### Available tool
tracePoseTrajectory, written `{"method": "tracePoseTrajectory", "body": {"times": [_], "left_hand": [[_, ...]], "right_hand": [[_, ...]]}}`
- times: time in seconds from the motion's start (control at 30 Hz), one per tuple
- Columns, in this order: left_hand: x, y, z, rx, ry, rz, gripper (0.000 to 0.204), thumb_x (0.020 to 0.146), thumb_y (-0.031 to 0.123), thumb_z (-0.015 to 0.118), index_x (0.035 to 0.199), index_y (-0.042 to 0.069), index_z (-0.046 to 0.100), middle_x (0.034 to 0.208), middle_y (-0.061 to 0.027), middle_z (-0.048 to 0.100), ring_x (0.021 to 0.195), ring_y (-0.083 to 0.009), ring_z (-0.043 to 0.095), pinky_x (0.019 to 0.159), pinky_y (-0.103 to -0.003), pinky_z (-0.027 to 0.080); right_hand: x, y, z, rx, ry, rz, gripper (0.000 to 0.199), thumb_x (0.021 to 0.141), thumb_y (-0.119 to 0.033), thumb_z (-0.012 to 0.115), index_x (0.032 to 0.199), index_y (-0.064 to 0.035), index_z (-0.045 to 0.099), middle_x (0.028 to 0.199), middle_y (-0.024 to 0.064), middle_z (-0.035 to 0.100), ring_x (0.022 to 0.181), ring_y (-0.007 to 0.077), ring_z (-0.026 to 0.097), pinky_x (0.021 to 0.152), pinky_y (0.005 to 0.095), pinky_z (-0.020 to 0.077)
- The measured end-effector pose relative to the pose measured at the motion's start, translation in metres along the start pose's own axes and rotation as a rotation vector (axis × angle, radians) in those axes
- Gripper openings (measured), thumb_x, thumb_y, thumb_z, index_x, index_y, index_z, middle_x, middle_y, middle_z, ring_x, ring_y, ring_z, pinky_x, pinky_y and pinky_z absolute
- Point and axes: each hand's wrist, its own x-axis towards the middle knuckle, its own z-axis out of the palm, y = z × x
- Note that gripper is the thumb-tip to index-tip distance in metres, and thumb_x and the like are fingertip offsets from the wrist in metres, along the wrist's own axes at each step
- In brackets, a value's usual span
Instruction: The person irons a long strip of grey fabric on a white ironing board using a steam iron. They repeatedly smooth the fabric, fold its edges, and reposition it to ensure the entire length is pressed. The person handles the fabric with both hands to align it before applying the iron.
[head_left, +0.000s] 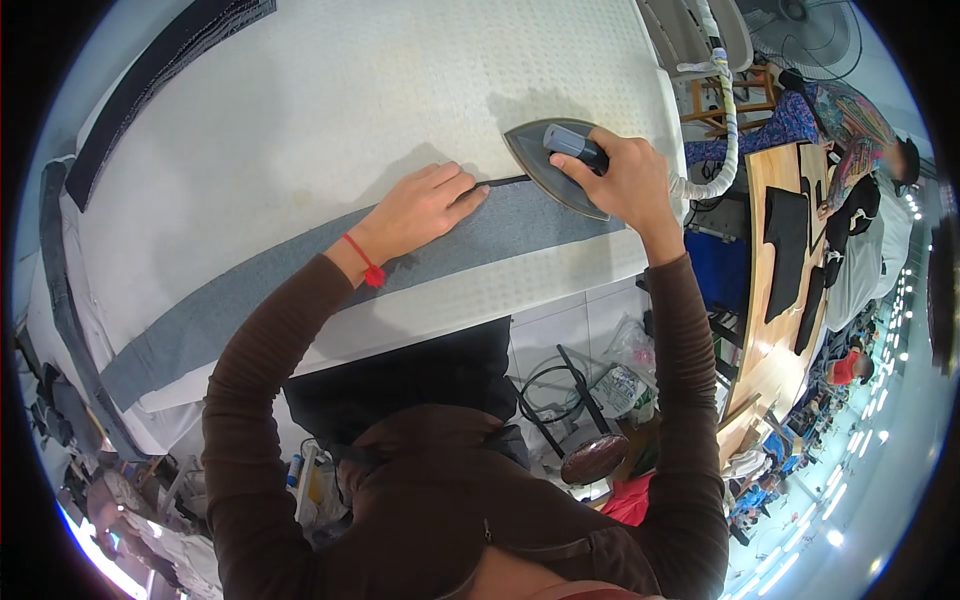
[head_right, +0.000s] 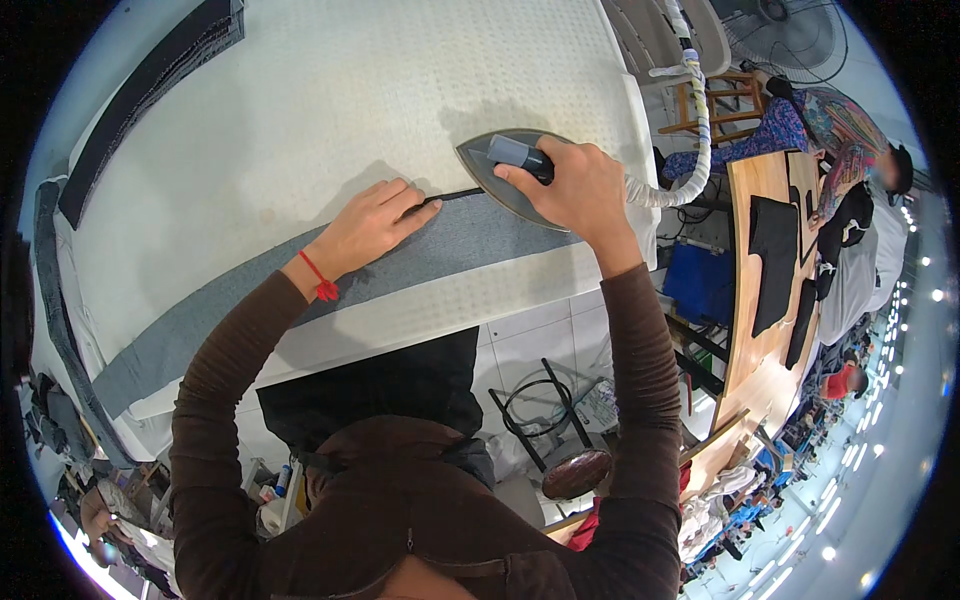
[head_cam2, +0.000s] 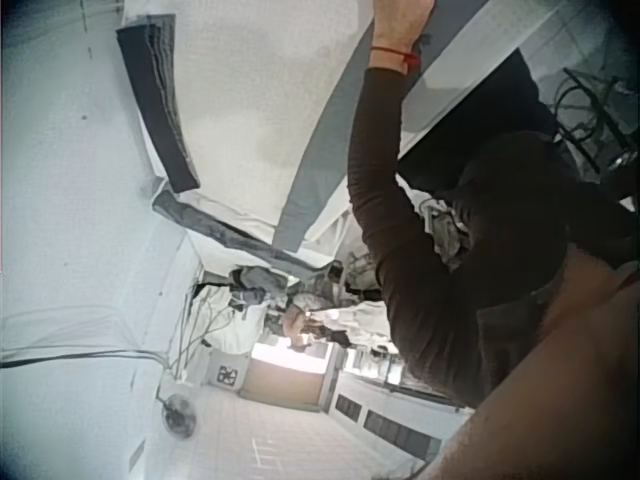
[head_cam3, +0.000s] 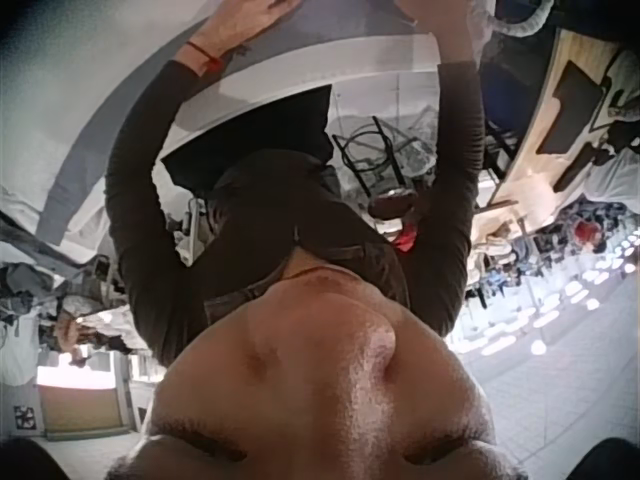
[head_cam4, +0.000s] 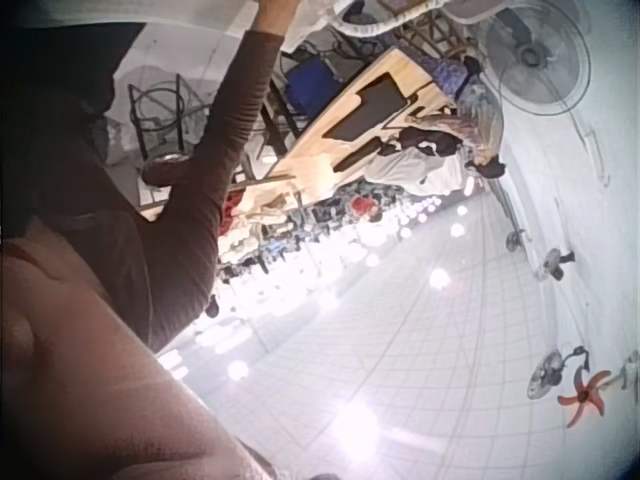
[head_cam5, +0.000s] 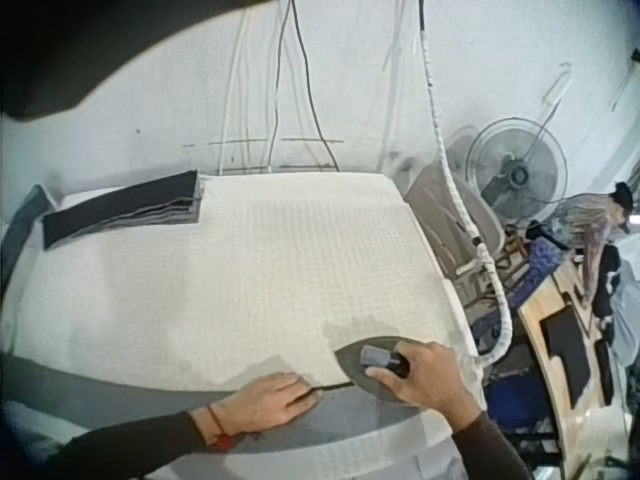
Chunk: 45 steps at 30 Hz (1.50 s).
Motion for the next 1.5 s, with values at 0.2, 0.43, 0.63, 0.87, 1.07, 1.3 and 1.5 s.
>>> {"method": "tracePoseTrajectory", "body": {"times": [0.2,0.43,0.63,0.87,1.07,1.3,1.5], "left_hand": [[0.0,0.001,0.002,-0.007,0.04,-0.007,0.035,0.094,0.006,0.083,0.129,0.004,0.086,0.112,-0.0052,0.069,0.104,-0.0238,0.066,0.089,-0.038,0.062],[-0.002,0.004,0.0,0.02,0.09,0.001,0.034,0.091,0.004,0.082,0.125,0.002,0.084,0.112,-0.0075,0.07,0.105,-0.0256,0.067,0.091,-0.038,0.063],[-0.004,0.009,-0.001,0.055,0.074,-0.057,0.032,0.09,0.004,0.081,0.122,-0.002,0.081,0.115,-0.0093,0.071,0.111,-0.0275,0.07,0.095,-0.04,0.064],[-0.014,0.013,-0.007,0.1,0.07,-0.099,0.032,0.092,0.005,0.08,0.124,0.0,0.08,0.117,-0.0088,0.07,0.113,-0.0265,0.069,0.097,-0.04,0.064],[-0.031,0.008,-0.016,0.101,0.021,-0.148,0.033,0.093,0.005,0.078,0.126,0.001,0.079,0.117,-0.0081,0.069,0.113,-0.0269,0.068,0.098,-0.04,0.063],[-0.041,0.003,-0.019,0.115,0.035,-0.064,0.032,0.092,0.006,0.078,0.123,0.0,0.079,0.116,-0.0099,0.069,0.112,-0.0281,0.067,0.097,-0.04,0.064],[-0.048,0.003,-0.021,0.16,0.0,-0.117,0.029,0.093,0.006,0.078,0.122,0.0,0.077,0.116,-0.0104,0.068,0.113,-0.0286,0.067,0.098,-0.04,0.063]], "right_hand": [[-0.004,-0.008,0.002,-0.007,0.015,-0.04,0.069,0.094,-0.076,0.089,0.092,-0.0062,0.087,0.066,0.0136,0.075,0.06,0.0356,0.077,0.06,0.0446,0.0613],[-0.006,-0.016,0.002,-0.045,-0.002,-0.041,0.07,0.094,-0.077,0.088,0.093,-0.0064,0.088,0.066,0.0133,0.075,0.06,0.0351,0.077,0.059,0.0442,0.0613],[-0.009,-0.022,0.004,-0.045,0.004,-0.053,0.071,0.095,-0.076,0.088,0.091,-0.006,0.086,0.065,0.0124,0.075,0.06,0.0341,0.077,0.058,0.0437,0.0608],[-0.013,-0.03,0.004,-0.05,-0.015,-0.047,0.063,0.096,-0.069,0.09,0.092,-0.0065,0.085,0.066,0.0117,0.073,0.061,0.0348,0.076,0.059,0.0445,0.0582],[-0.014,-0.036,0.004,-0.054,-0.01,-0.061,0.057,0.097,-0.065,0.092,0.093,-0.0081,0.084,0.067,0.0109,0.073,0.062,0.0352,0.076,0.061,0.045,0.0577],[-0.014,-0.039,0.006,-0.042,0.007,-0.058,0.065,0.095,-0.071,0.091,0.089,-0.0066,0.083,0.068,0.0123,0.075,0.063,0.0349,0.078,0.06,0.0445,0.0612],[-0.016,-0.046,0.006,-0.045,0.001,-0.069,0.064,0.096,-0.07,0.091,0.09,-0.0067,0.082,0.068,0.0121,0.075,0.063,0.0345,0.078,0.061,0.0438,0.0612]]}}
